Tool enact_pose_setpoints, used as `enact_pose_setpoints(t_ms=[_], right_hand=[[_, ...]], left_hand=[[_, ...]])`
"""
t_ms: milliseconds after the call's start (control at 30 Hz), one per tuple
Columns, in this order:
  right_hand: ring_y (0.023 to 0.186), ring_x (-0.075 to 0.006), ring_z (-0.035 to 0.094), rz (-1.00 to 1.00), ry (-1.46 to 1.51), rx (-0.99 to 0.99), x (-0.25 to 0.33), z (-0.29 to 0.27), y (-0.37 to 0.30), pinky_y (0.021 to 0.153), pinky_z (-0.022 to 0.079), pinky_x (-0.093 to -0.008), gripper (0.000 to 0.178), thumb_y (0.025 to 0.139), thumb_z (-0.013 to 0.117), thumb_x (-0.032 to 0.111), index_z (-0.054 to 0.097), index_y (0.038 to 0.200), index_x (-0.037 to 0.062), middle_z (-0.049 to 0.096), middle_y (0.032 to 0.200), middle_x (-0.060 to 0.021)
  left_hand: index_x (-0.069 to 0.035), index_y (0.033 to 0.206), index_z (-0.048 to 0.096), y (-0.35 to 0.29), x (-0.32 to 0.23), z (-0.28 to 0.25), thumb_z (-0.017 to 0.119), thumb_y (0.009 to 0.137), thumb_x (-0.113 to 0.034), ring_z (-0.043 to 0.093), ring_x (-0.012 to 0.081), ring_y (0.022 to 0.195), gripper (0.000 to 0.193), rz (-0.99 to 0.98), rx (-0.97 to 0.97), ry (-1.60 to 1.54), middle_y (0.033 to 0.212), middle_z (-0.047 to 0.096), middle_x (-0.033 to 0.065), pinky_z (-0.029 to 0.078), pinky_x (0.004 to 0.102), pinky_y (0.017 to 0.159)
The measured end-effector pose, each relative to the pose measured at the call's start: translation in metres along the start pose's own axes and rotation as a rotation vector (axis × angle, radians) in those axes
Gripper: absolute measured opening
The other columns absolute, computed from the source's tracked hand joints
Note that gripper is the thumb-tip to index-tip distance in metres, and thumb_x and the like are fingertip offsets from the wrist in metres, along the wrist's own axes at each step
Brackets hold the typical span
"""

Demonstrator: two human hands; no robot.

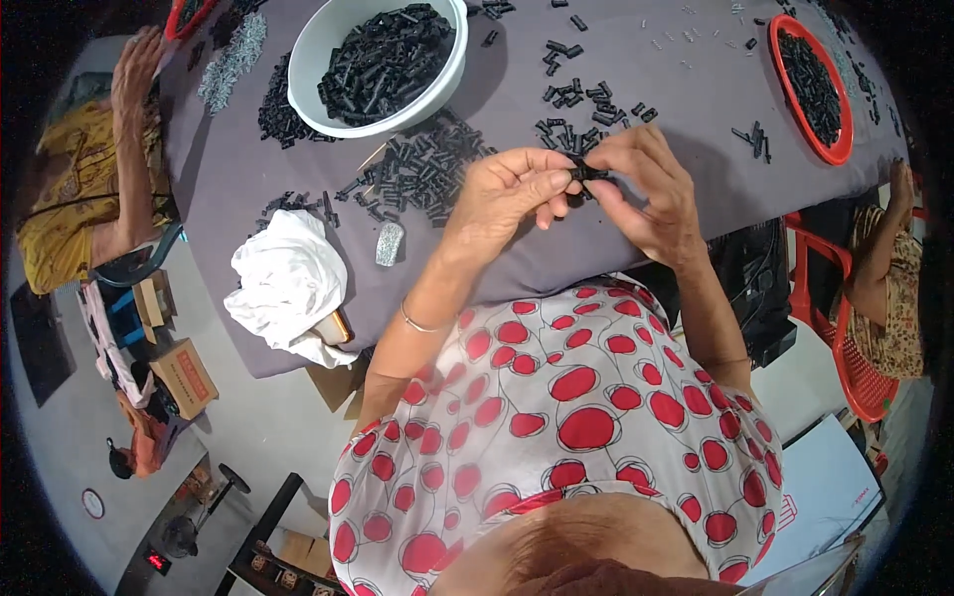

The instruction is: Assembling small black plastic tubes with metal pin inserts at a workbench.

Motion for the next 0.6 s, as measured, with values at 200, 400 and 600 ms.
enact_pose_setpoints(t_ms=[200,400,600], right_hand=[[0.074,-0.0262,0.055,0.005,0.066,-0.046,-0.004,0.003,-0.005,0.067,0.045,-0.0351,0.027,0.063,0.07,-0.003,0.06,0.087,0.0048,0.058,0.082,-0.0068],[0.071,-0.0251,0.054,0.02,0.177,0.005,-0.002,0.003,-0.008,0.062,0.044,-0.0346,0.021,0.064,0.071,-0.002,0.061,0.082,0.0026,0.058,0.078,-0.007],[0.069,-0.0237,0.056,-0.047,0.222,-0.01,-0.003,0.002,-0.012,0.061,0.044,-0.0332,0.026,0.062,0.07,-0.007,0.058,0.085,0.0009,0.06,0.079,-0.0094]], left_hand=[[0.004,0.102,0.061,0.001,0.001,0.004,0.063,0.088,-0.011,0.059,0.0077,0.065,0.021,-0.027,0.008,0.026,0.086,0.066,0.008,0.047,0.0187,0.054],[0.004,0.1,0.061,-0.004,0.0,0.004,0.059,0.089,-0.01,0.057,0.0075,0.063,0.018,-0.073,0.038,0.131,0.081,0.065,0.0064,0.047,0.0199,0.054],[0.003,0.098,0.062,-0.005,0.002,0.004,0.059,0.088,-0.008,0.058,0.007,0.065,0.015,-0.096,0.124,0.195,0.081,0.065,0.0045,0.046,0.0194,0.054]])
Point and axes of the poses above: each hand's wrist, its own y-axis towards the middle knuckle, its own z-axis out of the palm, x = y × z, the point moved 4 cm from there along y, towards the middle knuckle
